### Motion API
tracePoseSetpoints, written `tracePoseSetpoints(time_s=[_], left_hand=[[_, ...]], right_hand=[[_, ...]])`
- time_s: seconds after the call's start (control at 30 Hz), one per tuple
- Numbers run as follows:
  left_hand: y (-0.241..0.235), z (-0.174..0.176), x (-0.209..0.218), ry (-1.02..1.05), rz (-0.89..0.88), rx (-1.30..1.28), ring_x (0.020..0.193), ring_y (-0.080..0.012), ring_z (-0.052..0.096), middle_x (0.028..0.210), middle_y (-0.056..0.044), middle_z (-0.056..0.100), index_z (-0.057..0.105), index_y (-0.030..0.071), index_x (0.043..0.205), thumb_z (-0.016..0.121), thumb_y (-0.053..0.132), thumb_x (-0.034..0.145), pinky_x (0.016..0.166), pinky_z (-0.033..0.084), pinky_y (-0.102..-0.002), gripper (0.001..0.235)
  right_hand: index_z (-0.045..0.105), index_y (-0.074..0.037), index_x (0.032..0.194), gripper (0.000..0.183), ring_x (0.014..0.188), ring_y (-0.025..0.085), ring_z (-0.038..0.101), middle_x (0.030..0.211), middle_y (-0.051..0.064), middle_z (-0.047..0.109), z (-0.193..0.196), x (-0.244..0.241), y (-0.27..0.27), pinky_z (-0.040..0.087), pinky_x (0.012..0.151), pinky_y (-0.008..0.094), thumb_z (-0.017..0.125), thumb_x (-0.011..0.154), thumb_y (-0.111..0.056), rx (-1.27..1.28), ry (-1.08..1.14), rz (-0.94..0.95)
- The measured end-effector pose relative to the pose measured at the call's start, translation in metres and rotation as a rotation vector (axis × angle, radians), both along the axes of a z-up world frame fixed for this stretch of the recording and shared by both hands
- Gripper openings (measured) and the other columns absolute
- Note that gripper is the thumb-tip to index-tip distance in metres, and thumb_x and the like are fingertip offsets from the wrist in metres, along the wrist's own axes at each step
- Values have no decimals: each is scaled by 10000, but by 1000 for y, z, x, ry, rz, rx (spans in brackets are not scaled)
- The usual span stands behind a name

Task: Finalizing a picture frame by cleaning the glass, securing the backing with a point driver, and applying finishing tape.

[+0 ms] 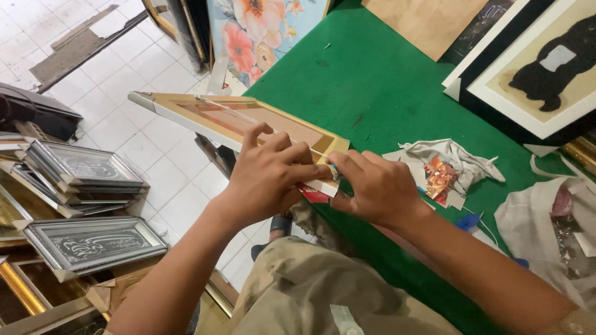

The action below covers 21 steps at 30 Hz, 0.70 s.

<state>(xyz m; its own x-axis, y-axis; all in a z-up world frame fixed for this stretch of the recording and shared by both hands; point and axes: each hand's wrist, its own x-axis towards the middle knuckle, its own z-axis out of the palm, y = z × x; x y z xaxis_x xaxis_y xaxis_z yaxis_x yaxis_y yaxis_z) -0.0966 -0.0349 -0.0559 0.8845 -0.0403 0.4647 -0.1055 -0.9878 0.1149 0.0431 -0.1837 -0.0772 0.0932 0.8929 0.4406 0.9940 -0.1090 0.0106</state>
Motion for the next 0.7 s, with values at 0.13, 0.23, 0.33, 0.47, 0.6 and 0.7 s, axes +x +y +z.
tracePoseSetpoints(time_s=[0.13, 0.23, 0.33, 0.47, 0.6, 0.7], left_hand=[[0, -2, 1, -21, -14, -8, 723, -149, 411, 753, 61, 467, 626, 275, 858, 660, 158, 601, 882, 251, -479, 284], [1, 0, 2, -28, -13, -7, 721, -153, 417, 751, 55, 471, 631, 266, 855, 662, 150, 595, 885, 251, -481, 287], [1, 0, 3, -33, -16, -9, 715, -152, 418, 749, 57, 478, 636, 270, 876, 672, 164, 610, 887, 254, -480, 289], [1, 2, 5, -49, -27, -21, 709, -153, 428, 740, 54, 487, 641, 255, 851, 668, 135, 571, 880, 264, -471, 306], [3, 6, 9, -77, -39, -37, 693, -157, 439, 734, 48, 504, 643, 240, 826, 673, 121, 581, 864, 283, -452, 274], [8, 12, 16, -94, -66, -44, 676, -159, 449, 722, 49, 510, 642, 250, 855, 689, 145, 598, 839, 318, -408, 281]], right_hand=[[529, -191, 1006, 397, 528, 151, 509, 618, -45, 431, -5, 2, -1, 466, 423, 303, 493, 788, -521, 26, -33, 20], [532, -195, 984, 379, 496, 128, 476, 611, -52, 422, -5, 3, 0, 435, 392, 259, 483, 803, -525, 25, -56, 33], [537, -201, 964, 322, 485, 127, 477, 604, -34, 446, -4, 4, 0, 443, 402, 254, 541, 788, -471, 27, 2, 65], [545, -183, 955, 334, 435, 110, 443, 610, -32, 456, -4, 5, 1, 407, 373, 230, 568, 778, -466, 37, -3, 74], [556, -141, 987, 310, 405, 126, 453, 669, -8, 513, -6, 3, 3, 401, 356, 251, 594, 775, -364, 94, 133, 61], [534, -166, 1111, 591, 447, 205, 521, 809, 37, 580, -8, 8, 5, 443, 408, 329, 715, 621, -441, 215, 531, -8]])
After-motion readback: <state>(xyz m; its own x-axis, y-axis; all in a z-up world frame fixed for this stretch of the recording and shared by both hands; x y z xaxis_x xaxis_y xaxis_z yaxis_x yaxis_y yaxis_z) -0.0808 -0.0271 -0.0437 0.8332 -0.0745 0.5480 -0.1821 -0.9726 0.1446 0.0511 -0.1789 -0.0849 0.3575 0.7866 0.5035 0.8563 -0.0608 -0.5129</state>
